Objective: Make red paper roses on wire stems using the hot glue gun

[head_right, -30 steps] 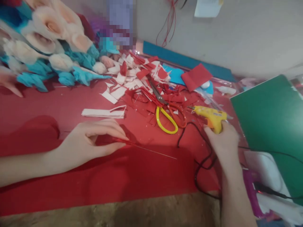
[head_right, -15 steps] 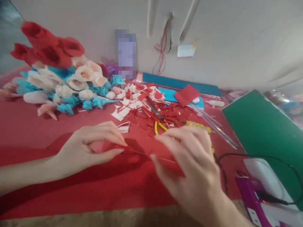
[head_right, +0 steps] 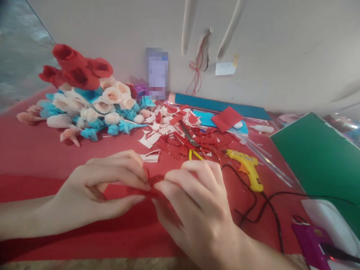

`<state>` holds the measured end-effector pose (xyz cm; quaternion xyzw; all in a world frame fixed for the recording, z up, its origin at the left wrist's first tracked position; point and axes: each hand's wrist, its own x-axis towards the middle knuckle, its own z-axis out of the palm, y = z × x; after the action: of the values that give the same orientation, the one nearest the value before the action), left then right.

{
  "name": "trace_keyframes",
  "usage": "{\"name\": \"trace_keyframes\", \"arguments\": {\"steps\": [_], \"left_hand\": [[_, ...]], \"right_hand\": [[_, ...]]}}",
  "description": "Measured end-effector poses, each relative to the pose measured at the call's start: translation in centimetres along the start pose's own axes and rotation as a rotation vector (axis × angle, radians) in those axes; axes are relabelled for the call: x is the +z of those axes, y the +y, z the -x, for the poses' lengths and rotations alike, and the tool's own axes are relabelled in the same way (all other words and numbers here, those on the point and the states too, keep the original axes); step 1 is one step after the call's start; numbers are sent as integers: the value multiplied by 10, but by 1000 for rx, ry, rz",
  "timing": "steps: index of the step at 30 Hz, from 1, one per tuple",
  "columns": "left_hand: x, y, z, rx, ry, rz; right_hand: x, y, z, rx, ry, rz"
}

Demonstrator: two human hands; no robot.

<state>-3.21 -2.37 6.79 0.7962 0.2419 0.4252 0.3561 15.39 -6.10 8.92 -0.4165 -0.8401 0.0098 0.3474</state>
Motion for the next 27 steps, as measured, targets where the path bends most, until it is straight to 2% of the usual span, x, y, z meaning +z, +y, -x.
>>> {"name": "trace_keyframes", "arguments": {"steps": [17,27], "left_hand": [[1,-2,3,-73,-70,43],[1,-1,4,-112,-69,46]], "right_hand": [[-1,-5,3,-11,-32,35],[-5,-7,6,-80,-12,167]]}}
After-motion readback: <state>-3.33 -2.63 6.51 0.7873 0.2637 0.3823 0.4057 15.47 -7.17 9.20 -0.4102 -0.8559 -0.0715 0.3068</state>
